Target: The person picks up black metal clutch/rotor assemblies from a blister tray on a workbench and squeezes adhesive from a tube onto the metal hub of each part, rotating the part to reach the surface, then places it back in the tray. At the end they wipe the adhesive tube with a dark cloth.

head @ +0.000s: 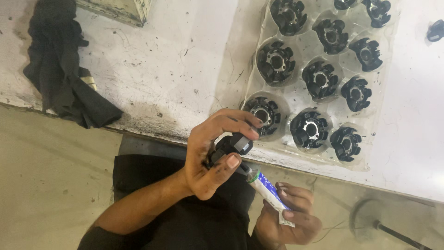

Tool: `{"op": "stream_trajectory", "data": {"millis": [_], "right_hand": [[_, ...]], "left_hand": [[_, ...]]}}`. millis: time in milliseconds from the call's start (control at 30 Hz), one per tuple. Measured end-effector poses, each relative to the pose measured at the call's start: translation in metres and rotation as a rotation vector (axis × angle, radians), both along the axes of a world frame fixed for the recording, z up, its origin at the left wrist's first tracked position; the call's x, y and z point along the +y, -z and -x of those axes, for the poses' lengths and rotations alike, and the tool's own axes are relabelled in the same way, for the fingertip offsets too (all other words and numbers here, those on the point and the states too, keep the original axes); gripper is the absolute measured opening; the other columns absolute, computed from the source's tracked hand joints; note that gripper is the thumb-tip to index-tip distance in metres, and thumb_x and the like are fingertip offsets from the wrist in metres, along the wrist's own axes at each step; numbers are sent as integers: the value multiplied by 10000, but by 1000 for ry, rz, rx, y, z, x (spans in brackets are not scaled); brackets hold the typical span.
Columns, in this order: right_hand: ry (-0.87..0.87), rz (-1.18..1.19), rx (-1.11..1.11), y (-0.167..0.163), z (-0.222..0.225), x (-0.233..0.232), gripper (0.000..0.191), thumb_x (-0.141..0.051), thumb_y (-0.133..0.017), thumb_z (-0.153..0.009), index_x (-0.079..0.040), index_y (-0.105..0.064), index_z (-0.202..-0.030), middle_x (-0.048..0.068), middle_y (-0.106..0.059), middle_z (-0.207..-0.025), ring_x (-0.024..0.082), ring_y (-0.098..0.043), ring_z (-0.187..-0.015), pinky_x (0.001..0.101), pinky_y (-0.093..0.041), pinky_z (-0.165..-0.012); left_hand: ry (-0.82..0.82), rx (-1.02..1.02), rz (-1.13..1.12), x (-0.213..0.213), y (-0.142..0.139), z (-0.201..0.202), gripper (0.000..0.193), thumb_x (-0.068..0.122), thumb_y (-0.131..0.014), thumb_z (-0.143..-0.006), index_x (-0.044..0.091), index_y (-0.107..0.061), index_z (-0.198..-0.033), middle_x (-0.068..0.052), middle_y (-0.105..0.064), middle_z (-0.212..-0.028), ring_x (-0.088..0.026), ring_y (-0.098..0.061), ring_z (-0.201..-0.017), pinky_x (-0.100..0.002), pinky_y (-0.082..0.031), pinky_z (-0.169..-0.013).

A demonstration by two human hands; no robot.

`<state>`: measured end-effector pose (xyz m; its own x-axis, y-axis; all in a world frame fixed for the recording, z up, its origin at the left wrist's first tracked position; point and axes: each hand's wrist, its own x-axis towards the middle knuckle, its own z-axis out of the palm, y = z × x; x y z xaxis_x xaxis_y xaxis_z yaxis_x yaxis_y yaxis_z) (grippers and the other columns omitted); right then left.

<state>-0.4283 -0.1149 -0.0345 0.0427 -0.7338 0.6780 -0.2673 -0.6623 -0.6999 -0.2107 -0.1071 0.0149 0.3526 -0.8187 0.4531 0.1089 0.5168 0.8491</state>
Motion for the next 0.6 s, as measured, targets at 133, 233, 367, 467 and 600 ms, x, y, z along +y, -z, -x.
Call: {"op": "stream_trajectory", "data": {"millis": [133, 233, 367, 467, 600], "right_hand": [[-18, 40, 58, -5, 0, -3, 442, 106, -718, -878, -91, -359, -1047, 171, -588, -932, 339, -671, -871, 409, -673, -775], [-38, 75, 93, -5, 1, -6, 379, 98, -700, -888, -108, -403, -1001, 156, -611, -906, 337, -685, -848, 423, -683, -734], [-98, 114, -57, 1, -2, -11, 365, 37, -741, -890, -105, -429, -1015, 140, -629, -934, 291, -696, -847, 430, -701, -730], [-107, 116, -49, 2, 0, -13, 396, 41, -774, -880, -103, -432, -1018, 142, -631, -935, 277, -683, -840, 419, -708, -709], [-105, 124, 10, 0, 3, -14, 404, 51, -781, -863, -111, -440, -1006, 145, -624, -929, 288, -677, -842, 430, -694, -718]], "left_hand": [[32, 14, -10, -1, 0, 2, 336, 284, -596, -1054, -10, -647, -1208, -198, -674, -1269, -232, -640, -1177, -332, -501, -1048], [57, 50, -2, -2, 0, 4, 330, 289, -596, -1074, -8, -639, -1211, -182, -675, -1245, -243, -631, -1209, -345, -501, -1068], [47, 58, 1, -4, 1, 6, 329, 301, -591, -1085, -3, -640, -1203, -171, -681, -1228, -260, -648, -1245, -360, -508, -1070], [41, 64, 5, -4, 2, 8, 330, 304, -583, -1109, -4, -644, -1213, -170, -686, -1219, -255, -637, -1246, -360, -504, -1078], [100, 169, -18, -4, 5, 9, 353, 312, -577, -1100, -10, -625, -1235, -192, -650, -1275, -227, -648, -1249, -343, -536, -1073]]}}
